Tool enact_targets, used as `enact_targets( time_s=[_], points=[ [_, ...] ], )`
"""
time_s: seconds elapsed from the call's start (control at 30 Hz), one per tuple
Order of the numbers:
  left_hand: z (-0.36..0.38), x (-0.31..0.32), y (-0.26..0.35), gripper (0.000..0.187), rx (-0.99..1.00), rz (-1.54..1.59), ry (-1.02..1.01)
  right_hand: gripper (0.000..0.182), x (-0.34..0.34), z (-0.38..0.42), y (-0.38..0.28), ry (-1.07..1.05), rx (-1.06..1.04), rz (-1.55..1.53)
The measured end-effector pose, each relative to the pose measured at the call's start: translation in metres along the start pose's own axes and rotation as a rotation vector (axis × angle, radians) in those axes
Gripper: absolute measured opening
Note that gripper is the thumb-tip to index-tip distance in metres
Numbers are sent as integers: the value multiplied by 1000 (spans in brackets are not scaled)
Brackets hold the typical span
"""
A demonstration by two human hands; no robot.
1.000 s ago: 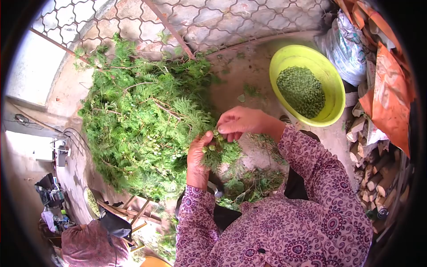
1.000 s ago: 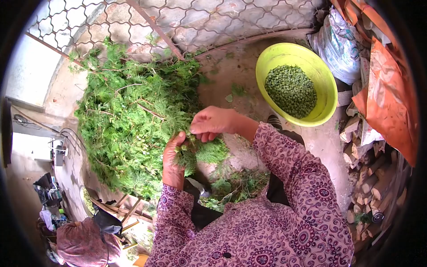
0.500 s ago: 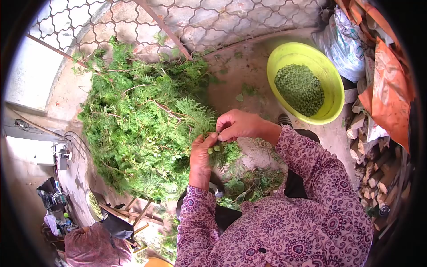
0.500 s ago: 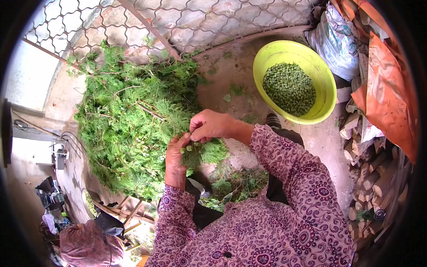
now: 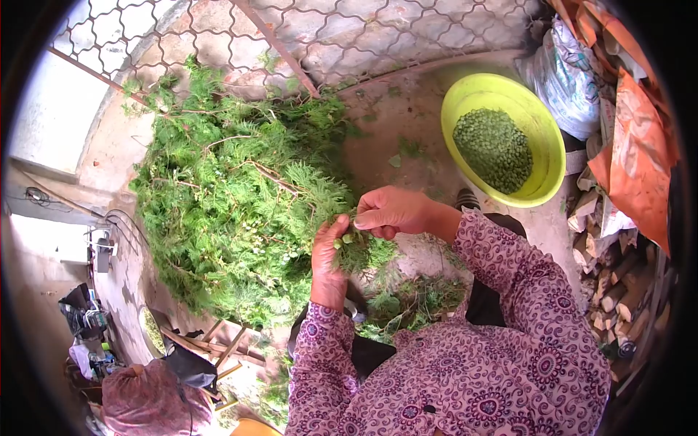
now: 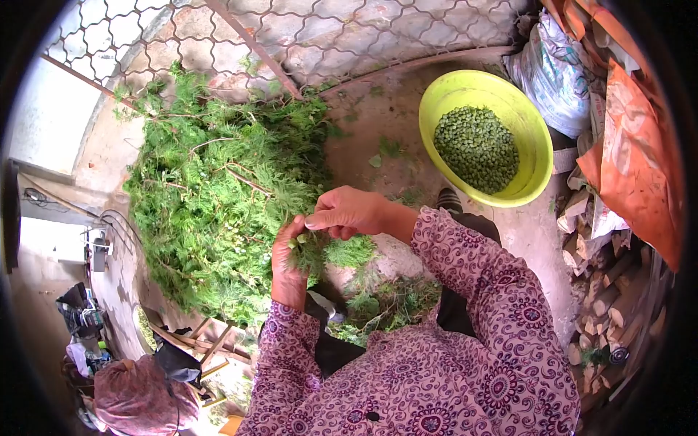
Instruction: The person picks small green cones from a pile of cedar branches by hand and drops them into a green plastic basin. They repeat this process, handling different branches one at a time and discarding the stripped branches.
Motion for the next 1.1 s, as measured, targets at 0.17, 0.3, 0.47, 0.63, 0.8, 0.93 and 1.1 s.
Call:
enact_targets(
  time_s=[0.17,0.3,0.47,0.63,0.8,0.93,1.1],
  points=[
    [-2,-3,-4,6,-9,-6,8,22,2,-2,-5,-2,-77,203],
    [1,-3,-8,8,-34,87,-74,16,6,-2,-1,-103,-70,-6],
    [14,31,-12,14,-166,342,-528,8,13,5,-7,-250,-121,-362],
    [9,14,-10,19,-72,201,-226,13,9,5,-11,-119,-74,-177],
    [-4,-17,-8,16,-1,196,-53,25,6,2,-9,34,-102,98],
    [-1,-9,-7,18,21,93,-16,26,4,-4,-5,100,-122,157],
    [-3,-15,-6,16,27,70,23,21,1,-4,-12,198,-296,408]
  ],
)
Point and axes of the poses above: each hand's wrist, its own z-axis away from the middle knuckle, its own x-axis out of the palm, y = z × x, the point moved 8 cm from there along -z, towards the middle knuckle, and after that the axes turned 9 degrees about z, right-handed, at the moved point
